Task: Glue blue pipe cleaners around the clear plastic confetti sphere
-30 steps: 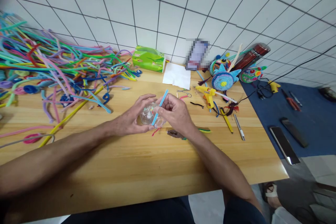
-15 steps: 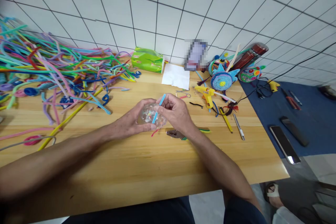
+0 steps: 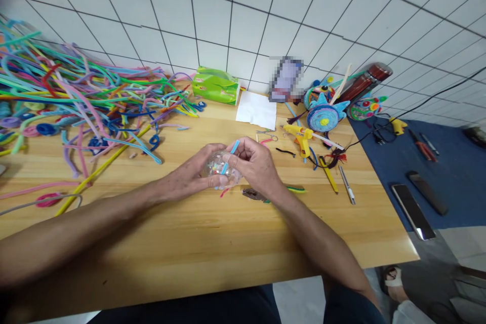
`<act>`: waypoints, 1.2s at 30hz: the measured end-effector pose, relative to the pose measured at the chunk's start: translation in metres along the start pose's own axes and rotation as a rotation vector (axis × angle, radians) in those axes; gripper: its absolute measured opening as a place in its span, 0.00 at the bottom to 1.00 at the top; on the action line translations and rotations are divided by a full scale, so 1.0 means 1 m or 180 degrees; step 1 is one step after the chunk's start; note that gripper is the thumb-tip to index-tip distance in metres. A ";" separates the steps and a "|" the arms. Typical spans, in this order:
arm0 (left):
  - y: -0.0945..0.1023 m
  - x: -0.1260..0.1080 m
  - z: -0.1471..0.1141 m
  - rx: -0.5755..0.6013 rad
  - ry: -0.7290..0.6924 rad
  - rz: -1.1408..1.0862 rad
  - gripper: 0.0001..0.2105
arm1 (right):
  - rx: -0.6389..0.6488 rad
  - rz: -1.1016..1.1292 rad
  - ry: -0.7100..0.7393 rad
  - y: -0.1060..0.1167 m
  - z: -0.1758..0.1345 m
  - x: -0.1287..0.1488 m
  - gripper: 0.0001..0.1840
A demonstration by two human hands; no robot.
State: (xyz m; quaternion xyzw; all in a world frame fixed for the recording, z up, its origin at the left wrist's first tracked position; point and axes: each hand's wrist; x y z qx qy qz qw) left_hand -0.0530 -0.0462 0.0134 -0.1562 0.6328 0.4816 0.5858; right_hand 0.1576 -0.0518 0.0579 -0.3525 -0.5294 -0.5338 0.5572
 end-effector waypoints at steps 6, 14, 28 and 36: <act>0.001 -0.001 0.001 0.0078 -0.0135 -0.0005 0.29 | -0.0056 -0.0052 0.0135 -0.003 -0.006 0.008 0.14; 0.002 0.003 0.001 0.0066 -0.0359 0.0104 0.27 | -0.0153 -0.0074 0.0176 -0.004 -0.006 0.003 0.13; -0.001 0.020 0.005 -0.0006 -0.0828 0.0319 0.43 | -0.0159 -0.0154 0.0230 -0.004 -0.006 0.005 0.10; 0.000 0.010 0.002 -0.0006 -0.0477 0.0232 0.35 | -0.0215 -0.0338 0.0215 -0.007 -0.008 0.010 0.09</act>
Point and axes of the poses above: each hand's wrist, its own z-axis towards the middle knuckle, its own y-axis out of the back of the hand, x = y × z, and after that the axes turned 7 degrees about y, right-handed
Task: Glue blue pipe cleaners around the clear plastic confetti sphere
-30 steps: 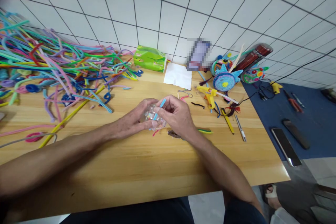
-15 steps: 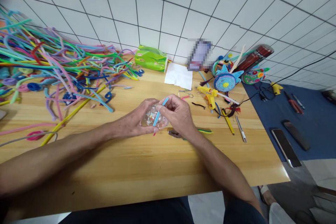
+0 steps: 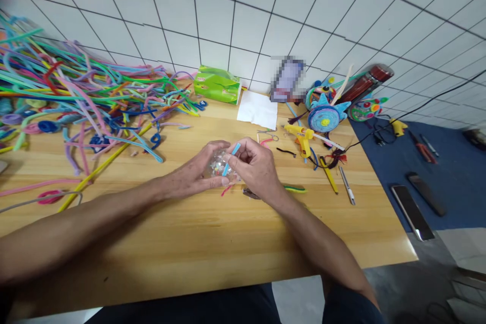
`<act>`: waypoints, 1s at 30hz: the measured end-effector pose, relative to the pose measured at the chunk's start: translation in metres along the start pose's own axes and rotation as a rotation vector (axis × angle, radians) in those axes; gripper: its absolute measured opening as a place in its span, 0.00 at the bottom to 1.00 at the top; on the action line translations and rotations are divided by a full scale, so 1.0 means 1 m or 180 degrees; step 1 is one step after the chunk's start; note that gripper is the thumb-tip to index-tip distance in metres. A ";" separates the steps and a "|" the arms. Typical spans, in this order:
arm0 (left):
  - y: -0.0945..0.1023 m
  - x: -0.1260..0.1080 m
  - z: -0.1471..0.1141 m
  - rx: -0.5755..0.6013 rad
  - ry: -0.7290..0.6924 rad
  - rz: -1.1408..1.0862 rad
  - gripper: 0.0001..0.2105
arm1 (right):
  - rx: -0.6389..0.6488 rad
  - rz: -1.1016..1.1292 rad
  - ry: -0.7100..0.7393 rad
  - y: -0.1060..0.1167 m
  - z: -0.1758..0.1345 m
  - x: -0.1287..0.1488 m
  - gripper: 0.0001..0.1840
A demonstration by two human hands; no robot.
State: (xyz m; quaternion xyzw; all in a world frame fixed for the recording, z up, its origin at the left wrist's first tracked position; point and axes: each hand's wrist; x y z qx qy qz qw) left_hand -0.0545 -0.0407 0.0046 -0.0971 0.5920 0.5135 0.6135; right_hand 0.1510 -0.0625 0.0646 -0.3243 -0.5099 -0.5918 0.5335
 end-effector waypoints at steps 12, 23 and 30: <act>-0.002 -0.001 -0.001 0.0003 -0.0067 -0.0127 0.32 | -0.0008 -0.0025 0.0070 0.000 0.000 -0.004 0.08; -0.010 -0.004 -0.006 -0.0228 0.0150 -0.0065 0.38 | 0.0189 -0.0241 -0.0147 0.004 0.001 -0.007 0.11; -0.012 -0.004 -0.006 -0.0641 -0.0212 0.0020 0.34 | 0.0047 -0.0840 0.0156 0.006 0.000 -0.004 0.24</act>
Point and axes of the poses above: each hand's wrist, its own z-axis towards the middle knuckle, its own y-axis out of the back of the hand, x = y × z, and after that the axes turned 7 degrees about y, right-handed
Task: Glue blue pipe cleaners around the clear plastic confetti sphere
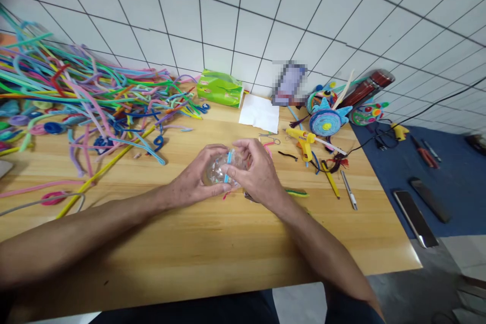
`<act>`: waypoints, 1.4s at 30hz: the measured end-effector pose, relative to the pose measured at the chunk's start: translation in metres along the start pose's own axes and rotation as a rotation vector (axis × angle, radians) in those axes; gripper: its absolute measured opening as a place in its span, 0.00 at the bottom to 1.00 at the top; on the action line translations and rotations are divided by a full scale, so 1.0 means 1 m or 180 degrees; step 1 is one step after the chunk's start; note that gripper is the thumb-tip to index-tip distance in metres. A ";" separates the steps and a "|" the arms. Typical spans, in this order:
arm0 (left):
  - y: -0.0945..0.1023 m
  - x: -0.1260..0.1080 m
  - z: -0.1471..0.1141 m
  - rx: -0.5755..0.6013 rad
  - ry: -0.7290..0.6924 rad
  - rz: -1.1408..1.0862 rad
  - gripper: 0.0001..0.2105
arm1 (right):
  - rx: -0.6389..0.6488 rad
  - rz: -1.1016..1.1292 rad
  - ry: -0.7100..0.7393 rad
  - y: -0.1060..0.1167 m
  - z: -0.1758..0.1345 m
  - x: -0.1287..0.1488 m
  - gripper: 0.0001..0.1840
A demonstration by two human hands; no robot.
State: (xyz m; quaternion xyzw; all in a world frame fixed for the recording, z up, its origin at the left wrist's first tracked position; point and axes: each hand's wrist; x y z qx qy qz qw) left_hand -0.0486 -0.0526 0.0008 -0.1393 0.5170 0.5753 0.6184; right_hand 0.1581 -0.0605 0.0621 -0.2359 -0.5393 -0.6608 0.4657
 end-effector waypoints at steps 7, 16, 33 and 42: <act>-0.002 0.010 0.000 -0.0175 -0.0251 0.0340 0.38 | 0.0264 0.0223 -0.0187 -0.003 -0.002 -0.015 0.35; -0.006 0.015 -0.002 -0.0119 -0.0329 0.0191 0.37 | 0.0810 0.0708 -0.0281 -0.002 -0.001 -0.022 0.36; -0.005 0.018 0.000 -0.0191 -0.0163 0.0530 0.42 | 0.0342 -0.0276 0.0270 -0.001 -0.003 -0.009 0.20; -0.005 0.024 0.000 -0.0143 -0.0118 0.0403 0.43 | 0.0291 -0.0485 0.0618 0.000 -0.001 -0.003 0.11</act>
Point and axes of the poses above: each hand's wrist, its own z-axis towards the middle knuckle, its own y-axis out of the back of the hand, x = y × z, and after that the axes turned 7 degrees about y, right-handed
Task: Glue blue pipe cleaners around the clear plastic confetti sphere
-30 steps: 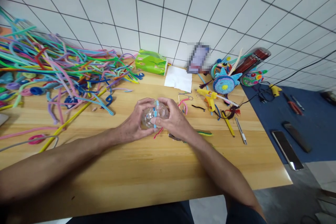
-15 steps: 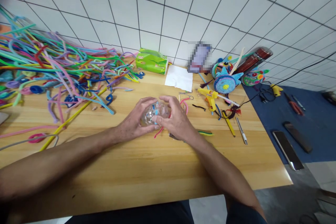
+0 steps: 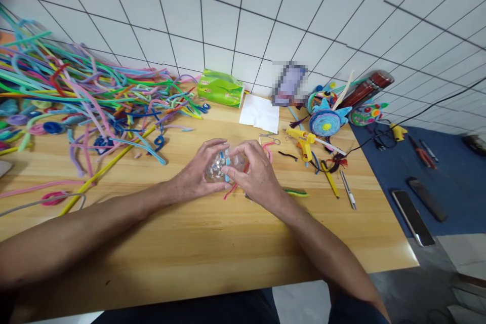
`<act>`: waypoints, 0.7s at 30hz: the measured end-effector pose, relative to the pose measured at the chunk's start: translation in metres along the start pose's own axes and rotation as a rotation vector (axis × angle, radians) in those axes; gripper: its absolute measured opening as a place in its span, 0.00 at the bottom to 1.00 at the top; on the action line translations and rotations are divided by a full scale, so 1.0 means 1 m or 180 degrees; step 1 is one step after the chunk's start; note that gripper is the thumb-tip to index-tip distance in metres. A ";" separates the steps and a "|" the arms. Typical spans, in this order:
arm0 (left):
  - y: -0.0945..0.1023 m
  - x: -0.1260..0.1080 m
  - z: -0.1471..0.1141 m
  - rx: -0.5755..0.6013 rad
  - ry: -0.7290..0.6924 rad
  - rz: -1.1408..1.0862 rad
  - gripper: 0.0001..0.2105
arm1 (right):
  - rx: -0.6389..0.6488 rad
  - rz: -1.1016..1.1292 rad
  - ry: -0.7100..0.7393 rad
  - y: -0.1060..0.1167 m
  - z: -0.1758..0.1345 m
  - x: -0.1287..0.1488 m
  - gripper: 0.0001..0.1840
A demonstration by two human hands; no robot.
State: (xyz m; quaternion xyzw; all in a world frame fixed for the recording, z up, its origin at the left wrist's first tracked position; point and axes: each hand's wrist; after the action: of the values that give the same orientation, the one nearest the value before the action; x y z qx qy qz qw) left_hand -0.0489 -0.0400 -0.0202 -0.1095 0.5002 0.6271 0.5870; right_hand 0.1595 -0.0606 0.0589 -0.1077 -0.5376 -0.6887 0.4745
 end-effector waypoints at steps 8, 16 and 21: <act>-0.003 0.005 0.004 -0.0057 -0.0006 -0.0089 0.44 | -0.0219 0.0119 0.0178 -0.004 -0.006 0.001 0.08; 0.000 0.006 0.003 0.0033 0.0116 -0.0053 0.45 | -0.0200 0.0028 0.0443 -0.011 -0.021 -0.006 0.03; 0.004 0.013 0.007 0.0220 -0.0009 -0.0211 0.52 | -0.0320 0.0318 0.0490 -0.011 -0.022 -0.012 0.04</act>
State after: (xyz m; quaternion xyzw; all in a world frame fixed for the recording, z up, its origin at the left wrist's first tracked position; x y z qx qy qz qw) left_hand -0.0530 -0.0263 -0.0240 -0.1048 0.5168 0.5898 0.6116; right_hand 0.1652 -0.0730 0.0348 -0.1048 -0.4584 -0.6965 0.5421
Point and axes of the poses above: each hand's wrist, its own z-axis towards the middle knuckle, its own y-axis out of the back of the hand, x = y × z, and after that the axes turned 7 degrees about y, right-handed
